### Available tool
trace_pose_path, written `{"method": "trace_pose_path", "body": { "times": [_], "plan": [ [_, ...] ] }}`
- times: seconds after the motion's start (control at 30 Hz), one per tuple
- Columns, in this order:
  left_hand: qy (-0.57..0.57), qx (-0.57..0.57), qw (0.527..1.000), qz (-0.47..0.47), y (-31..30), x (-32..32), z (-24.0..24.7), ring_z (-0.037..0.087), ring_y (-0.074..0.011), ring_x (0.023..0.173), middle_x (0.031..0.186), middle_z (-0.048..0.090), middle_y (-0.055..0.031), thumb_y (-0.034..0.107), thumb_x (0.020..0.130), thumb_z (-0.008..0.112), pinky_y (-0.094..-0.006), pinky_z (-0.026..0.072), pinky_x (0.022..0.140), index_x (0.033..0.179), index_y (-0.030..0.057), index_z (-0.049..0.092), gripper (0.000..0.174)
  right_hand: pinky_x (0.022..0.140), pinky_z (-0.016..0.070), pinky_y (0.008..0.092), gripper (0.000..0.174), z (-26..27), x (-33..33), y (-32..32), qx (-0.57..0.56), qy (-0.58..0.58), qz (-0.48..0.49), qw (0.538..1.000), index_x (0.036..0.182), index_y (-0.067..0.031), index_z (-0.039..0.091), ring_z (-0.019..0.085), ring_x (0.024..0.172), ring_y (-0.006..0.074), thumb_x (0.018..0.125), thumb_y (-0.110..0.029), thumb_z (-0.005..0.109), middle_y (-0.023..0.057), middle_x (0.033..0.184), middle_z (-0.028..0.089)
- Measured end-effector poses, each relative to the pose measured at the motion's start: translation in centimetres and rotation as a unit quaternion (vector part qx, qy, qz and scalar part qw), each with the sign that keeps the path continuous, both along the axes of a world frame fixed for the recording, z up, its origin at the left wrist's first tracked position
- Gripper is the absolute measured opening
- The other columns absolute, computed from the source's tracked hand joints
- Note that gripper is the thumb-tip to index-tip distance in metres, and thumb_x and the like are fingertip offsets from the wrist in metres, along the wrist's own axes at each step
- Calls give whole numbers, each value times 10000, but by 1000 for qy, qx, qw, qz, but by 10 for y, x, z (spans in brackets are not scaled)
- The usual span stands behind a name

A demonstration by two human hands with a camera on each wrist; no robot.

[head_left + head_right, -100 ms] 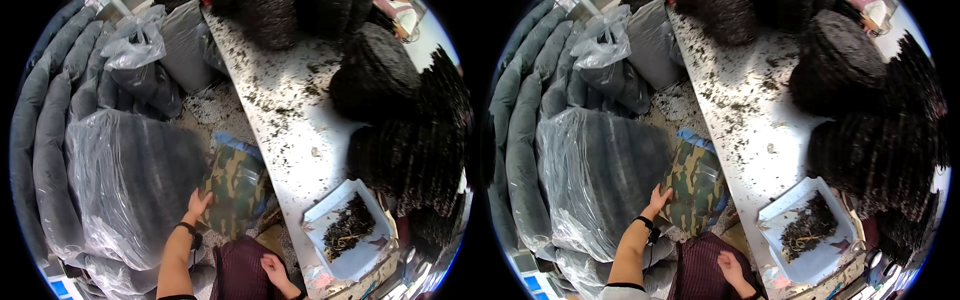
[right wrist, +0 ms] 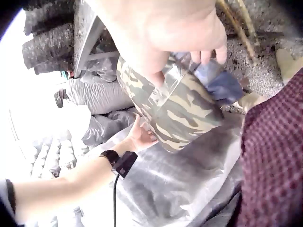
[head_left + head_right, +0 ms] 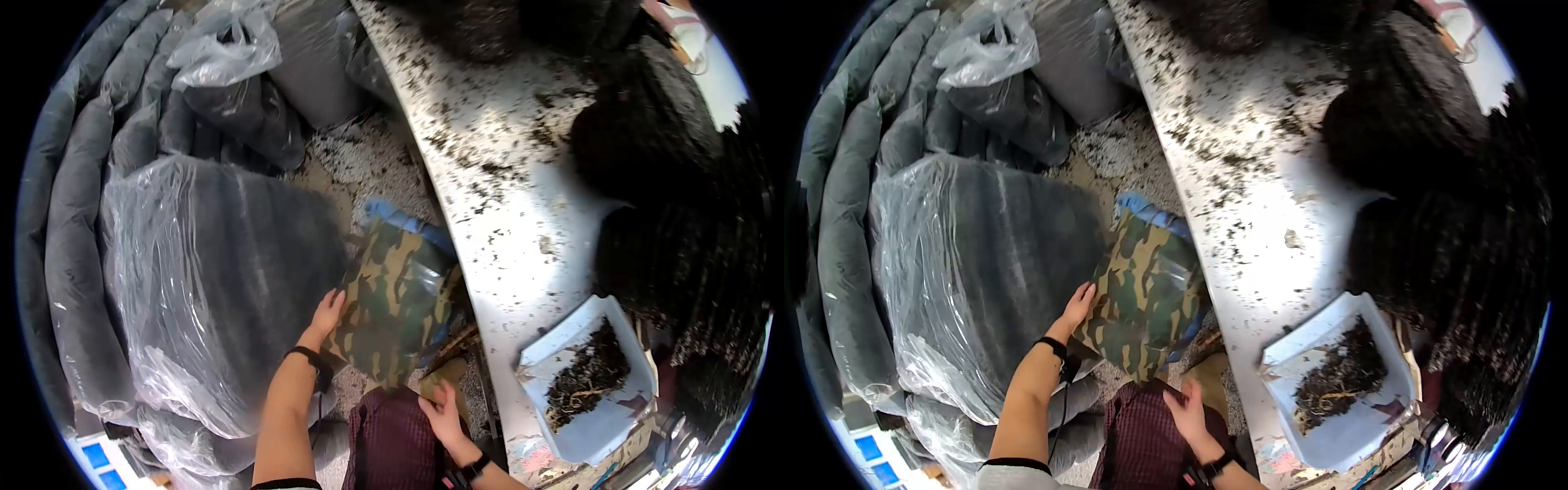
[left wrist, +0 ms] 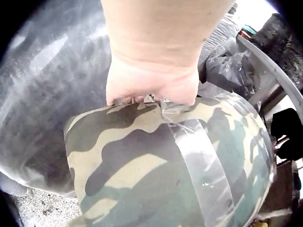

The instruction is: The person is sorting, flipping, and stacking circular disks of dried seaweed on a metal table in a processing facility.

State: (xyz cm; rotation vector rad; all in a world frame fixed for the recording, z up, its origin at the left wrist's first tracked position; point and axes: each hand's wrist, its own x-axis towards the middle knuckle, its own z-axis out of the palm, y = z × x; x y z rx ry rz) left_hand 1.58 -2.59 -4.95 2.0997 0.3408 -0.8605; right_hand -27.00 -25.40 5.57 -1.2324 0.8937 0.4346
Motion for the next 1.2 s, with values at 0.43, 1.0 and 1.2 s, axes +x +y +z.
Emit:
{"method": "trace_pose_path", "body": {
  "times": [0.43,1.0,1.2],
  "plan": [
    [309,-199,919,140,26,128,-20,333,-236,1345,1459,380,-118,661,902,386,-328,232,1109,1412,32,395,809,1034,331,354,1034,-69,194,58,-99,-20,-156,983,1452,27,12,376,1248,275,787,-178,777,199,1416,296],
    [188,-376,769,482,64,265,-69,490,-281,1190,1333,508,-97,580,931,399,-384,396,999,1354,76,453,660,1096,282,432,809,-83,519,31,-339,-181,98,918,1397,-105,368,232,1358,408,741,-323,788,290,1486,88],
    [-365,58,927,62,27,248,11,164,-392,1402,1510,156,-265,504,884,551,-473,174,1124,1456,35,256,796,1105,249,473,787,-43,460,62,-434,-216,129,865,1441,-85,282,228,1348,438,781,-161,703,271,1464,189]
  ]
}}
